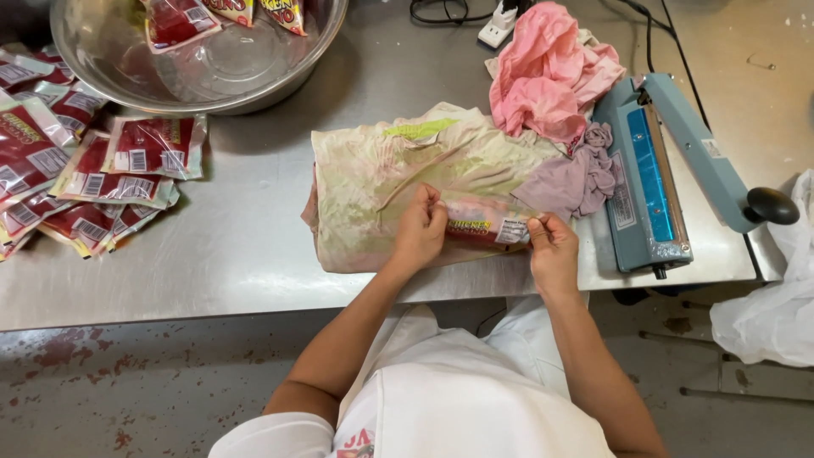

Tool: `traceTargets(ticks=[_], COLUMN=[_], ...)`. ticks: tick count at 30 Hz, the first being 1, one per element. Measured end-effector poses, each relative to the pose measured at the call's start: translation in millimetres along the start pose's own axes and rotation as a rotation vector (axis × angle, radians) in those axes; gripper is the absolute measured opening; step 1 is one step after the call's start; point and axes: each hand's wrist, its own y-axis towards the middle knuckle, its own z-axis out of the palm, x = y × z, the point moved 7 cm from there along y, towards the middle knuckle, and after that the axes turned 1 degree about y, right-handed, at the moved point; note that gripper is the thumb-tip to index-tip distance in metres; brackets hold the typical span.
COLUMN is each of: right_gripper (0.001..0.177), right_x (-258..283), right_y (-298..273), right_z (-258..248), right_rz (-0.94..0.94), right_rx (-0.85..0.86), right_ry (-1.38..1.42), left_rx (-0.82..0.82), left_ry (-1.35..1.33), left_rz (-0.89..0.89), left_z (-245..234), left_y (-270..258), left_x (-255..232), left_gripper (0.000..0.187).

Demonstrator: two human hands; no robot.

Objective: The person wipes food packets with a cloth, places them into a sealing machine, and organizes them on a stainless steel table.

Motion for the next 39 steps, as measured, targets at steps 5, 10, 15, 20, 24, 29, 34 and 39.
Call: traceTargets(ticks=[5, 10, 15, 20, 24, 29, 34, 39], right_gripper=[0.016, 0.012, 0.016, 0.011, 0.041, 0.06, 0.04, 0.038], right_x=[7, 10, -24, 77, 82, 6, 169, 266], right_y=[6, 14, 19, 35, 95, 128, 63, 7], right_z=[0, -2, -7, -10, -23, -57, -79, -31], right_rz=[0.031, 0.054, 0.067, -0.016, -0.194, 0.09, 0.041, -0.439], right_rx=[-0.016, 0.037, -0.003, 0.073, 0.002, 0.117, 0.042, 0.238], right_ry=[0.002, 0.002, -0.053, -0.323, -1.014, -1.261, -0.872, -0.751], left_rx=[-0.033, 0.038, -0.036, -0.064, -0.079, -0.095, -0.02, -0.002], left_ry=[0.044, -0.157, -0.116, -0.098, -0.093, -0.086, -0.062, -0.045], left_rz=[-0.091, -0.025, -0.076, -0.114, -0.102, -0.115, -0.186, -0.121], left_z=[-2, 3, 2, 2, 3, 1, 5, 2], left_y=[1, 17, 10, 9, 13, 11, 17, 16], left_x=[9, 19, 28, 41, 39, 10, 6, -9], left_gripper=[0.007, 0.017, 0.016, 0.017, 0.017, 0.017, 0.018, 0.02])
